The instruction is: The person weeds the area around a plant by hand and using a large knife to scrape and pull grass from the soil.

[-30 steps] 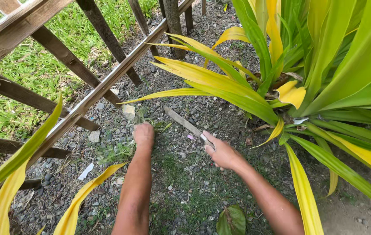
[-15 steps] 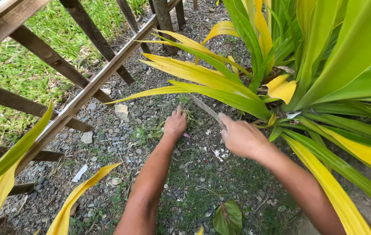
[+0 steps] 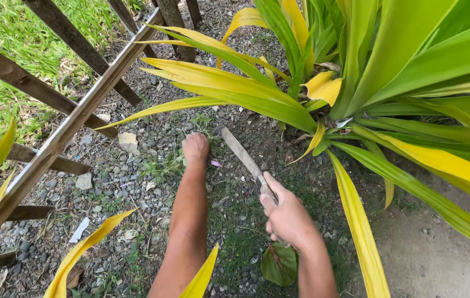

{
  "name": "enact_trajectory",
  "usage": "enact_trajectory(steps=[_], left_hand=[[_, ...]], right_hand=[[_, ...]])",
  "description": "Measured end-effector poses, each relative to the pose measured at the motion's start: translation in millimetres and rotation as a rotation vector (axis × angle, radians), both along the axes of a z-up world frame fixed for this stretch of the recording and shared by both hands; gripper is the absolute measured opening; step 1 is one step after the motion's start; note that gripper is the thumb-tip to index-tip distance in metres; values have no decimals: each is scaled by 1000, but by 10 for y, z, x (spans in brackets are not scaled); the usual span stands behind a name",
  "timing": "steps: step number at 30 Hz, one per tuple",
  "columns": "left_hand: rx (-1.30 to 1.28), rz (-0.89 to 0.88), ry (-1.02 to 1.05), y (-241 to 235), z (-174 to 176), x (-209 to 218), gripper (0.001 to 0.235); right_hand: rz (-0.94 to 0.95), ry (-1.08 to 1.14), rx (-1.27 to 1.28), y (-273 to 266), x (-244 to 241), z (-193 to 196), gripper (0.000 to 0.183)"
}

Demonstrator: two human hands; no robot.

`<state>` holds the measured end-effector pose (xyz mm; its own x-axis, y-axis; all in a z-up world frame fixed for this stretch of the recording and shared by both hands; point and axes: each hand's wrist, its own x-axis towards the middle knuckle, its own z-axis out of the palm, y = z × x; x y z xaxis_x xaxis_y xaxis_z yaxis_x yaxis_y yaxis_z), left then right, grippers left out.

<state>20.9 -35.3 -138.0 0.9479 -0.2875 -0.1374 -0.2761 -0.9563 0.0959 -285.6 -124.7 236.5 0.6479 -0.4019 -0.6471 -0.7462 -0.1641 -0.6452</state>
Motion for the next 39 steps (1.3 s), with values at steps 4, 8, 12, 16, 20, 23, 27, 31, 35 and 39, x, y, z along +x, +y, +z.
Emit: enact_trajectory(steps=[4,8,12,16,20,23,27,31,35,39], left_hand=[[-231,-14,-19,249,147,107,24],[-334,48,-20,399,682,37,23],[-397,48,-216,463,1015,129,22],[-370,-98,-103,258,1030,129,29],[-236,-262,82,-130,759,-25,33],[-135,-189,-44,-104,380,-19,43],[33,-218,15,-37,332,25,31],[-83,-208,8,-11,448,-23,25],[-262,-124,87,91,488,-54,25],[-189,-208,154,243,589,100,27]], right_hand=[[-61,-15,126,71,-16,97,64],[33,-28,34,288,199,-204,59],[-155,-5,220,76,-210,-113,60],[-62,2,142,67,183,-376,60],[-102,21,189,159,226,-638,62],[-172,-17,263,207,129,-781,62],[-130,16,262,143,189,-800,64],[-134,11,348,36,282,-817,65],[-283,-235,781,5,216,-827,67],[-362,-551,1020,-109,383,-906,62]])
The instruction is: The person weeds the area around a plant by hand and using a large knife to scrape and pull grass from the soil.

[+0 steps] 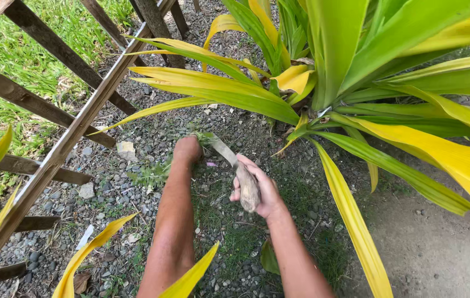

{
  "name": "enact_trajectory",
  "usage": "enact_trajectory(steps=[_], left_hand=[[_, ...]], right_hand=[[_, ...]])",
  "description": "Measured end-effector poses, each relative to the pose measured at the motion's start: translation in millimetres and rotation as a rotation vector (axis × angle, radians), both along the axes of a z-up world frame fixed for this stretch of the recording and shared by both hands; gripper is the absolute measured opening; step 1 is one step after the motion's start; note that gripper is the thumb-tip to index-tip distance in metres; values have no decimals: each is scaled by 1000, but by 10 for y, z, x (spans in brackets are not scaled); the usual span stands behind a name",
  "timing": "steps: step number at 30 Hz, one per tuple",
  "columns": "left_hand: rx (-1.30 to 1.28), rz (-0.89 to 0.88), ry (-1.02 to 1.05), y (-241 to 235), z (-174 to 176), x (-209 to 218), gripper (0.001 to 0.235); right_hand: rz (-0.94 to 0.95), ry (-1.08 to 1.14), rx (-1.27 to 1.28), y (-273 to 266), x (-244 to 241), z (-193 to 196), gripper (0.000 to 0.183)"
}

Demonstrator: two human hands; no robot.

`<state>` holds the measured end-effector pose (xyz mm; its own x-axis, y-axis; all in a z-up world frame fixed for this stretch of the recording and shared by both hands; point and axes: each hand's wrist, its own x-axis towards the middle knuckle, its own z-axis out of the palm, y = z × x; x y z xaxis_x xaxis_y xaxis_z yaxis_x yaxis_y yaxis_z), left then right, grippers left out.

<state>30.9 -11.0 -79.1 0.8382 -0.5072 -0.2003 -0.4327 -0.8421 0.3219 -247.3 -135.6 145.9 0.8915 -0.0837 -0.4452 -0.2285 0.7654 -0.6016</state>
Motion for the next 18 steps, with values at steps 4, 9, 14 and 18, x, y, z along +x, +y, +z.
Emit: enact_trajectory(steps=[4,9,14,18], left_hand=[[-100,146,65,171,218,37,27],[-29,43,63,23,837,-315,26],[-12,-120,110,-236,1488,-848,29],[21,-169,133,-431,1541,-1119,25]], right_hand=[[-184,-209,-161,-1,262,-416,53],[-448,-62,-766,197,450,-860,53],[-813,-252,-735,-3,-111,-117,22],[-1154,-414,-350,-762,-651,425,42]])
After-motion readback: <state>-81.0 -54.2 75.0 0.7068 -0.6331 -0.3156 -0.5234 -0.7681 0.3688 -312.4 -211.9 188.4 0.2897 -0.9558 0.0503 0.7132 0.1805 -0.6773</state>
